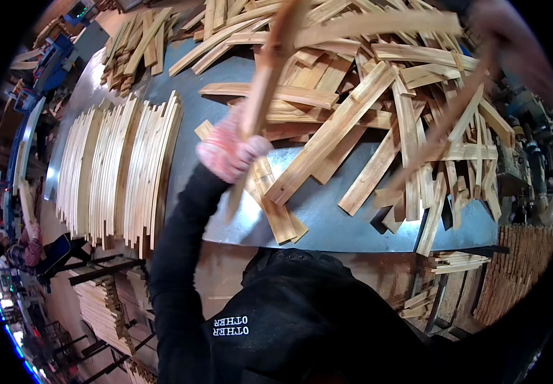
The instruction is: The person repeatedly picks up wooden planks from a large pile on a metal table, aligns them, and places them into a neat stack. The person handles the planks by hand, moving them from a disorganized pile to an organized stack throughout the clip.
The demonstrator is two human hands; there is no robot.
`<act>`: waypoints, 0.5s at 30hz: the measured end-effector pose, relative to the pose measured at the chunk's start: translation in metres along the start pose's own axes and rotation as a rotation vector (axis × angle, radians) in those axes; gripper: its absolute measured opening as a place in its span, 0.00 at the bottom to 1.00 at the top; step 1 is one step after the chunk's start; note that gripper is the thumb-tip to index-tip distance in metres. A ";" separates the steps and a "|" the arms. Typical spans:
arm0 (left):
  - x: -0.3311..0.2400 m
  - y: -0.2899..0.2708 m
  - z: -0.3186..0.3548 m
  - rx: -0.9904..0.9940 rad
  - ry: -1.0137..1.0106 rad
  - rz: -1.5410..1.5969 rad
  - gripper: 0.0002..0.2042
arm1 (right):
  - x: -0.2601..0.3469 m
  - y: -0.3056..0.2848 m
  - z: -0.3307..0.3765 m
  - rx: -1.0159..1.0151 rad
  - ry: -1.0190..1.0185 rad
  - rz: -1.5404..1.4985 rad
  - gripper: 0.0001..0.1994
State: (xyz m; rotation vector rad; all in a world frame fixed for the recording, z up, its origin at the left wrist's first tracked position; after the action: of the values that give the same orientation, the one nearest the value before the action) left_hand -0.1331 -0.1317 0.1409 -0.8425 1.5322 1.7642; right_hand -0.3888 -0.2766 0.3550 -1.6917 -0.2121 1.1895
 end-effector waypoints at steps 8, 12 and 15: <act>0.111 0.010 -0.003 0.035 0.371 -0.721 0.44 | 0.110 -0.013 -0.107 -0.343 -0.246 -0.136 0.18; 0.111 -0.043 0.001 -0.021 0.146 -0.031 0.20 | 0.074 0.071 -0.097 -0.677 0.302 -0.636 0.34; 0.082 -0.075 -0.004 -0.205 0.057 -0.111 0.16 | 0.198 0.142 -0.068 -0.112 0.310 -1.354 0.49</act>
State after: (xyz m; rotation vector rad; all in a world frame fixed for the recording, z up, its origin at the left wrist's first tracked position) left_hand -0.1201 -0.1227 0.0312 -1.0652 1.3279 1.8506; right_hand -0.2910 -0.2628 0.1222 -1.3054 -1.0315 -0.0949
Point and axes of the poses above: each hand's wrist, its own z-axis away from the middle knuckle, its own y-axis out of the palm, x = y × z, the point moved 6 cm from there along -z, towards the middle knuckle, and after that the axes turned 7 degrees about y, right-handed, at the moved point
